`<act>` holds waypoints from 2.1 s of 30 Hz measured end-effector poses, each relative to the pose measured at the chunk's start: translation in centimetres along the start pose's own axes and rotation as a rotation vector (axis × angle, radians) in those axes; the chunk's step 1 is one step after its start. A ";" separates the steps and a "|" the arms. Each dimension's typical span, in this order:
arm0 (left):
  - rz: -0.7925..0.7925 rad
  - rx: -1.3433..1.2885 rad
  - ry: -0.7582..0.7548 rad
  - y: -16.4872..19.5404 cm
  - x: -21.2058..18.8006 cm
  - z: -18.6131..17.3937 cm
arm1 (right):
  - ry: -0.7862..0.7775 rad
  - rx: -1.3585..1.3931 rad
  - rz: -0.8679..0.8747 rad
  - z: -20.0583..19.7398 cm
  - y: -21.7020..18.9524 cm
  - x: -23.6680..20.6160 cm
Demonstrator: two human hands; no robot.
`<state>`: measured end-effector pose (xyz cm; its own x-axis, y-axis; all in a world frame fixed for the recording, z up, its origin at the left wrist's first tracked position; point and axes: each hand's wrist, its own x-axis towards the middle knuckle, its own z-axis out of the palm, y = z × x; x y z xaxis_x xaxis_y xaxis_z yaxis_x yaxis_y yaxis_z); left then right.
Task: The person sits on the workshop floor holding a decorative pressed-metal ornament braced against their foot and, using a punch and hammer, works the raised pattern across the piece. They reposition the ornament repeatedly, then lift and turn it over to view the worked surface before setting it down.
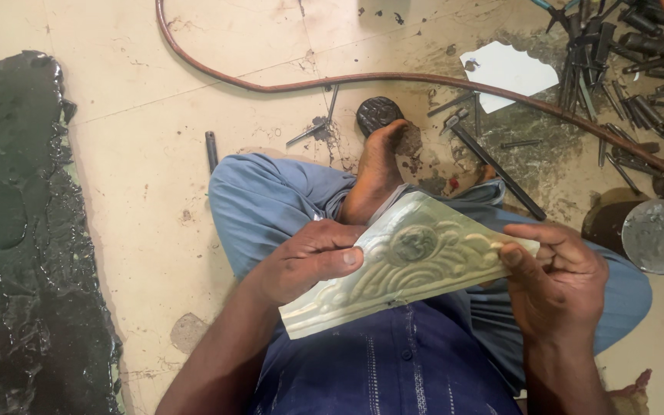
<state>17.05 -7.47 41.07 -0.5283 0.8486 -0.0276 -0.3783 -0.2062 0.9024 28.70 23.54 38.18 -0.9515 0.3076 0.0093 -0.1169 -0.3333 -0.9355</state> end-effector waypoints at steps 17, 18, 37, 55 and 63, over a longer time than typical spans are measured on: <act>-0.017 -0.119 0.071 -3.3 -0.2 -1.3 | 0.043 -0.012 -0.009 0.2 -0.5 -0.5; -0.024 -0.112 0.087 -3.5 -0.2 -1.3 | 0.047 -0.006 0.000 0.1 -0.4 -0.5; -0.056 -0.245 0.161 -5.4 -0.1 -1.5 | 0.059 0.000 0.071 -0.2 0.1 -0.5; 0.064 0.262 0.064 -0.6 -0.3 1.3 | 0.042 -0.055 0.094 0.2 0.9 0.2; 0.138 0.427 0.033 0.6 -0.4 1.8 | 0.012 0.006 0.029 0.1 1.2 0.5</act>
<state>18.43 -7.01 42.42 -0.5785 0.8098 0.0982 0.0416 -0.0910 0.9950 28.10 23.23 37.11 -0.9511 0.3080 -0.0220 -0.0910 -0.3475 -0.9333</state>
